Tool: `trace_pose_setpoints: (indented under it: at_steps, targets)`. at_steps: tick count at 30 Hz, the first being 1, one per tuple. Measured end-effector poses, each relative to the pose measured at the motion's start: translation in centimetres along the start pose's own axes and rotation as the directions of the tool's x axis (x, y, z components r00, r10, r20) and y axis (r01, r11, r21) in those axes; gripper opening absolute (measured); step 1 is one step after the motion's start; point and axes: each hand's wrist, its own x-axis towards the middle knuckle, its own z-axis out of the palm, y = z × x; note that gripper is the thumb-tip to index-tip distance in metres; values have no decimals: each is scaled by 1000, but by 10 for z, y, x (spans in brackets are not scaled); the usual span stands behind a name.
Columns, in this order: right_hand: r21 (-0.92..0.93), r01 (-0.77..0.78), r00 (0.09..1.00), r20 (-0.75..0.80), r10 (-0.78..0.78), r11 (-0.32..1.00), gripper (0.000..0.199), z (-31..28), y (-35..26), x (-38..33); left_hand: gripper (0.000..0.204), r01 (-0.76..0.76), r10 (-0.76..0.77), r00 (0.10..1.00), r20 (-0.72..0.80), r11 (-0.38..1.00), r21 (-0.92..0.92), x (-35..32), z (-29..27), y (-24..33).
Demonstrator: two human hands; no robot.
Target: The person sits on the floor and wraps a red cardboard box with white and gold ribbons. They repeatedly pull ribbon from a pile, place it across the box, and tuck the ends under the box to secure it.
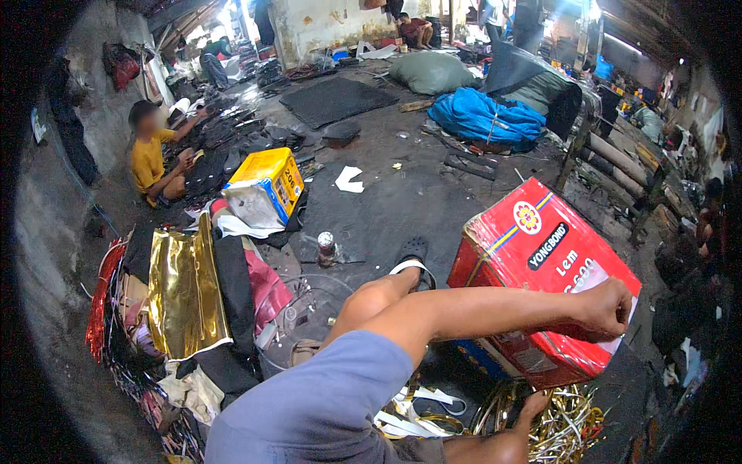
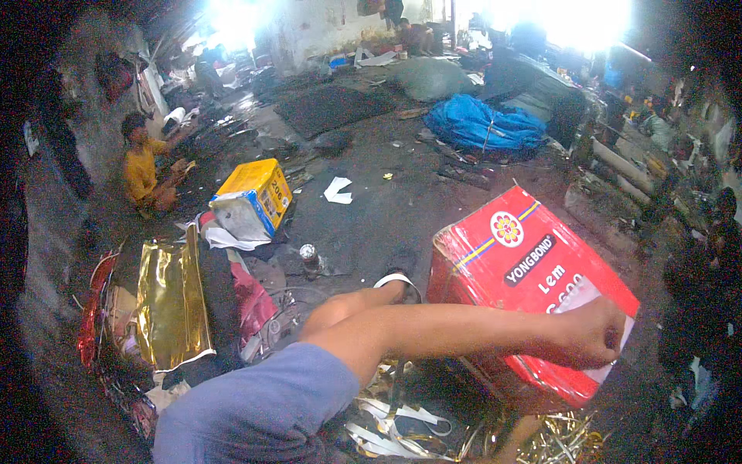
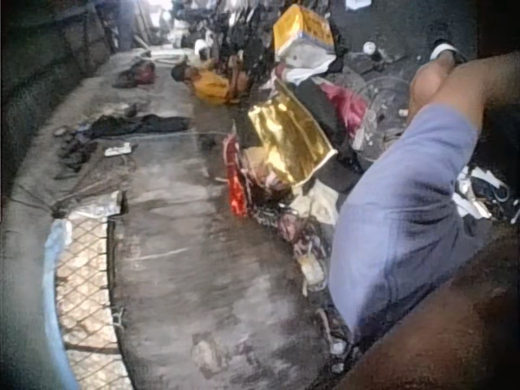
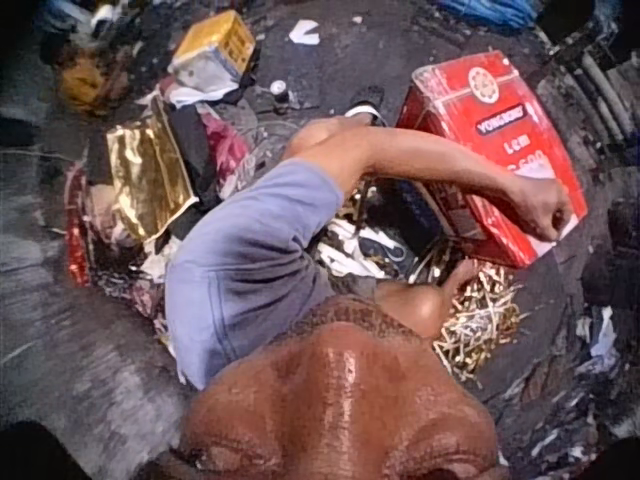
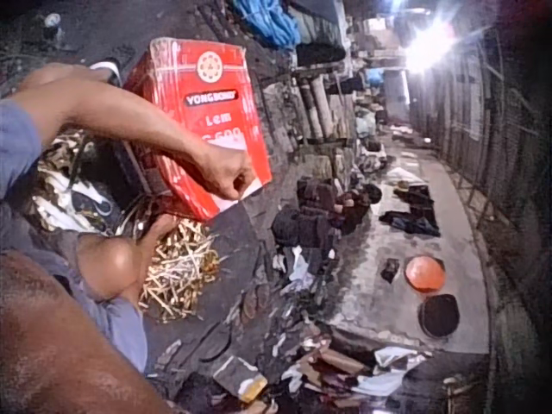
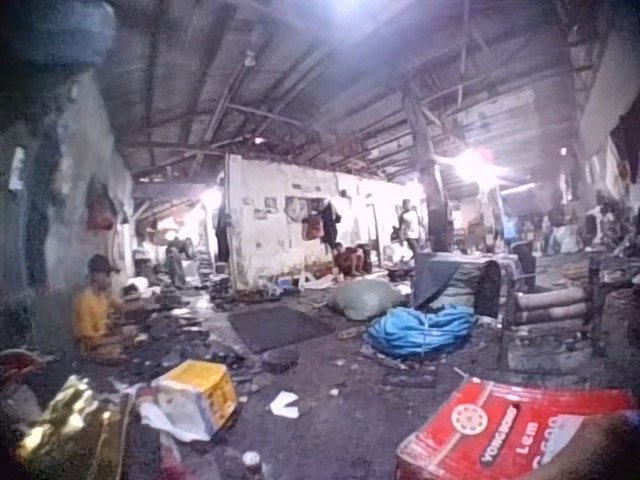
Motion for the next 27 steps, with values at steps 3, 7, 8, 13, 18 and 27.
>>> trace_pose_setpoints:
  at_steps: [3,7,8,13,18,27]
  targets:
    - [-1,-28,999,-20,28,1000,32,0,4,-3,9,-14,13,1000,-3,1000,-9,1,-2,2]
    - [0,-70,997,-41,70,998,32,-8,23,-5,11,-238,235,971,-45,968,-80,0,-1,-13]
    - [6,-81,996,-47,81,997,32,-13,24,-7,8,-277,276,961,-33,959,-64,0,-4,-19]
    - [163,-138,976,-143,162,977,34,-77,84,0,4,-468,485,864,-131,872,140,-7,9,-7]
    - [34,581,750,-409,-520,813,28,-257,-52,-120,55,-337,339,941,-7,936,105,-47,35,55]
    - [146,735,427,-858,-285,662,25,-382,-102,-169,35,33,35,952,305,976,-217,-107,55,87]
